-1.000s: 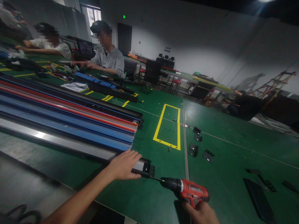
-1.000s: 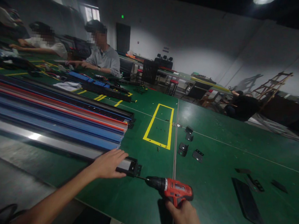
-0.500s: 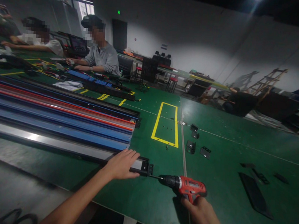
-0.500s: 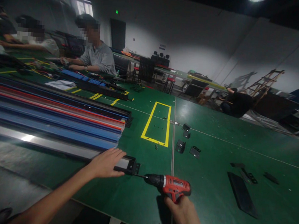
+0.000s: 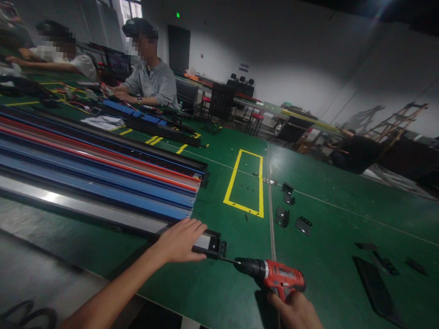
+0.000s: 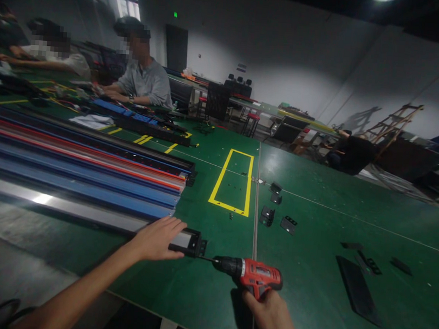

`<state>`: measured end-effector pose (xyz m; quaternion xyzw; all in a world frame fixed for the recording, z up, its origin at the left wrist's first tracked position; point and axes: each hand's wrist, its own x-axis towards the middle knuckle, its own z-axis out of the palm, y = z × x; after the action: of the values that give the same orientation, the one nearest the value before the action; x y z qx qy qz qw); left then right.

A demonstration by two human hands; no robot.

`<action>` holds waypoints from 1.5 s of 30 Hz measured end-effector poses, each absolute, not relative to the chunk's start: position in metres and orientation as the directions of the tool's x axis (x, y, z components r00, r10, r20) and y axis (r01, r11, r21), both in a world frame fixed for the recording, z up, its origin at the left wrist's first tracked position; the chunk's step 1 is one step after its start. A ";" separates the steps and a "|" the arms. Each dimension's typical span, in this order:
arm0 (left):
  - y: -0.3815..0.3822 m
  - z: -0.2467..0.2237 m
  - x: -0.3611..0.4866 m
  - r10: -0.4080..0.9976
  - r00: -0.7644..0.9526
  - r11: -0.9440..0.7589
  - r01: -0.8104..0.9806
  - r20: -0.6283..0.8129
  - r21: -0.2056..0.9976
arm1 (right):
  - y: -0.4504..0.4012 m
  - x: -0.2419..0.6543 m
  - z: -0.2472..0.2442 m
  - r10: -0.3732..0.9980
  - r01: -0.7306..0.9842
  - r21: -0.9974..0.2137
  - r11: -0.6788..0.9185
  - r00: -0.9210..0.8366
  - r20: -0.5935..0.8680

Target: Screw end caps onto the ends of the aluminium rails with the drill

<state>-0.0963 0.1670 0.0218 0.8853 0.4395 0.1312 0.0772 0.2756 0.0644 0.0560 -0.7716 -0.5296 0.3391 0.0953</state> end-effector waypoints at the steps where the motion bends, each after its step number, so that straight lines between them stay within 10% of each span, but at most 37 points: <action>1: 0.167 0.022 -0.096 0.799 0.580 -0.601 0.758 0.161 0.252 | 0.064 0.276 0.056 0.882 0.753 -0.507 -0.420 0.207 -0.423; 45: 0.167 0.026 -0.096 0.796 0.591 -0.605 0.761 0.134 0.235 | 0.063 0.277 0.055 0.874 0.758 -0.494 -0.425 0.202 -0.442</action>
<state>-0.0959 0.1675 0.0258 0.8886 0.4381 0.1128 0.0763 0.2771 0.0632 0.0548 -0.7706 -0.5296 0.3447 0.0837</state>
